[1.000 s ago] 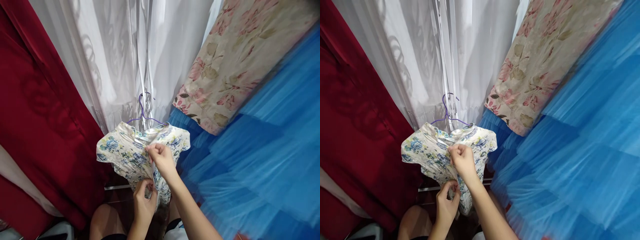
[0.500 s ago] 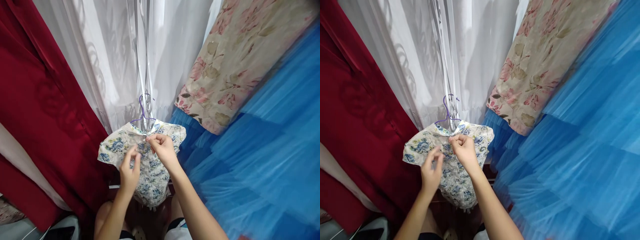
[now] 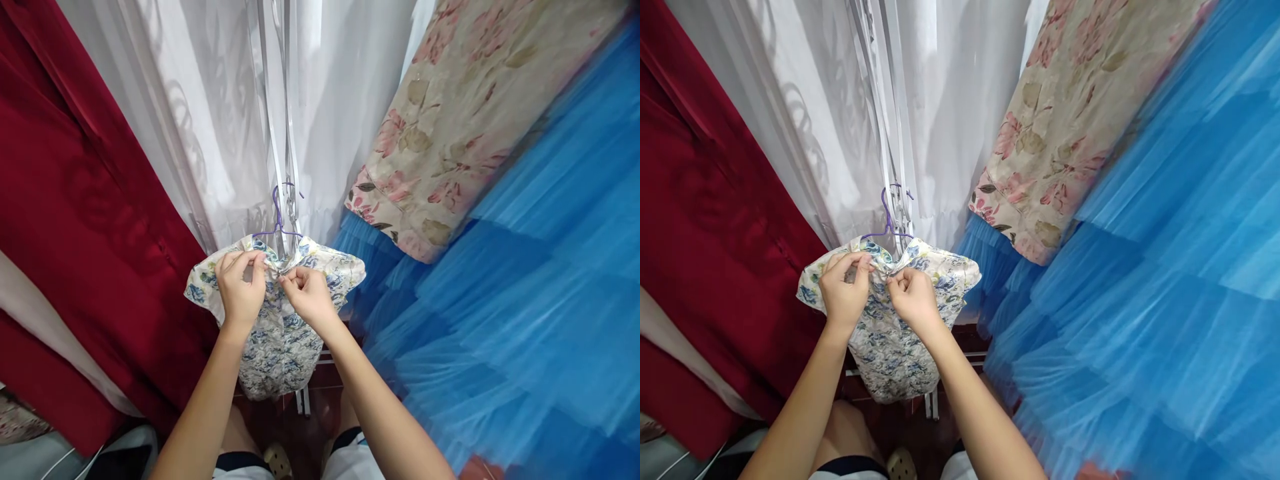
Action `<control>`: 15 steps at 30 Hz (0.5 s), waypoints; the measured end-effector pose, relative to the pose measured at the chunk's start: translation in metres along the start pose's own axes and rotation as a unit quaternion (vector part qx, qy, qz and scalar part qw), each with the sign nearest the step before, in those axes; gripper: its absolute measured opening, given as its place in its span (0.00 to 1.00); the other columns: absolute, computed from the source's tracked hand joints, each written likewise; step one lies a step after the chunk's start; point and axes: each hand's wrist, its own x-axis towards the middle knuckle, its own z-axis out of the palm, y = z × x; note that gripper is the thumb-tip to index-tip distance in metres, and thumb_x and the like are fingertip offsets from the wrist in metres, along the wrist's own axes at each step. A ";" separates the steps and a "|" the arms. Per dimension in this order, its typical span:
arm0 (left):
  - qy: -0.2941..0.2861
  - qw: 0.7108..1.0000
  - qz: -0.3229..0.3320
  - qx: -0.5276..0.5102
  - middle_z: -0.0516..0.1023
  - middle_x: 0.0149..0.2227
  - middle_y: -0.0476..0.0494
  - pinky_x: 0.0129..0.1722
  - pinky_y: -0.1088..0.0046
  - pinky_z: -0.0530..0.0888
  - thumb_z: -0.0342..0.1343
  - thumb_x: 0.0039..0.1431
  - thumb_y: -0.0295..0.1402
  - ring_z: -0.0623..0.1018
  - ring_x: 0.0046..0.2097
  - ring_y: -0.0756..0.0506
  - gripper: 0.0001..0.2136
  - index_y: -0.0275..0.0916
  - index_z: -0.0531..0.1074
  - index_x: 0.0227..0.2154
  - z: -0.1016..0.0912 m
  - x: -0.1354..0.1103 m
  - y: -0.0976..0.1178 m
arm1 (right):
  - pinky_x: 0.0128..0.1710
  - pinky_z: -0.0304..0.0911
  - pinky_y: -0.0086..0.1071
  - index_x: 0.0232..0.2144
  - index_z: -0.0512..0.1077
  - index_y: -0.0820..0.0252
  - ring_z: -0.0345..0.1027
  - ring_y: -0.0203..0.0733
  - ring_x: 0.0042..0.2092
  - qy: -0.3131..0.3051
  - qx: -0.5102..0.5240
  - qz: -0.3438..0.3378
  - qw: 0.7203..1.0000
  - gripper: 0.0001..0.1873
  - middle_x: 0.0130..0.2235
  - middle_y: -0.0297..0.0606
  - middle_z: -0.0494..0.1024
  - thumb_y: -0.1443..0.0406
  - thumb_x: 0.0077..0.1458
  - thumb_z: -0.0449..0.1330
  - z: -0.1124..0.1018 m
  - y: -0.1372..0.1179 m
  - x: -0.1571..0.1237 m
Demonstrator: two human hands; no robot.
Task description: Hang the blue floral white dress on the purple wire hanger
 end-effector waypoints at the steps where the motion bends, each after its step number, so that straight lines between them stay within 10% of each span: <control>1: 0.018 1.000 0.000 0.003 0.79 0.30 0.45 0.51 0.64 0.69 0.55 0.63 0.35 0.77 0.40 0.44 0.08 0.38 0.76 0.32 -0.001 0.003 0.000 | 0.21 0.47 0.27 0.21 0.66 0.59 0.55 0.32 0.20 -0.004 -0.013 0.006 1.000 0.10 0.17 0.28 0.64 0.62 0.50 0.59 0.001 0.004 0.000; 8: 0.122 0.973 -0.158 -0.116 0.76 0.31 0.46 0.41 0.73 0.72 0.56 0.63 0.38 0.75 0.35 0.49 0.10 0.34 0.75 0.36 -0.030 0.033 -0.050 | 0.21 0.45 0.26 0.17 0.62 0.58 0.52 0.31 0.20 -0.064 0.009 0.084 0.994 0.11 0.17 0.28 0.62 0.65 0.47 0.58 -0.002 0.031 -0.031; 12: 0.192 0.806 -0.438 -0.350 0.69 0.25 0.52 0.40 0.76 0.71 0.56 0.60 0.30 0.72 0.30 0.53 0.10 0.36 0.65 0.24 -0.043 0.010 -0.114 | 0.20 0.44 0.26 0.19 0.63 0.58 0.50 0.30 0.19 -0.074 0.047 0.119 0.989 0.10 0.16 0.26 0.60 0.65 0.47 0.59 -0.007 0.029 -0.054; 15: 0.142 0.702 -0.578 -0.390 0.69 0.22 0.50 0.39 0.70 0.73 0.50 0.60 0.26 0.72 0.27 0.51 0.11 0.37 0.60 0.22 -0.033 -0.034 -0.135 | 0.20 0.43 0.26 0.19 0.63 0.58 0.48 0.30 0.18 -0.081 0.069 0.128 0.986 0.10 0.16 0.24 0.59 0.65 0.47 0.59 -0.008 0.034 -0.063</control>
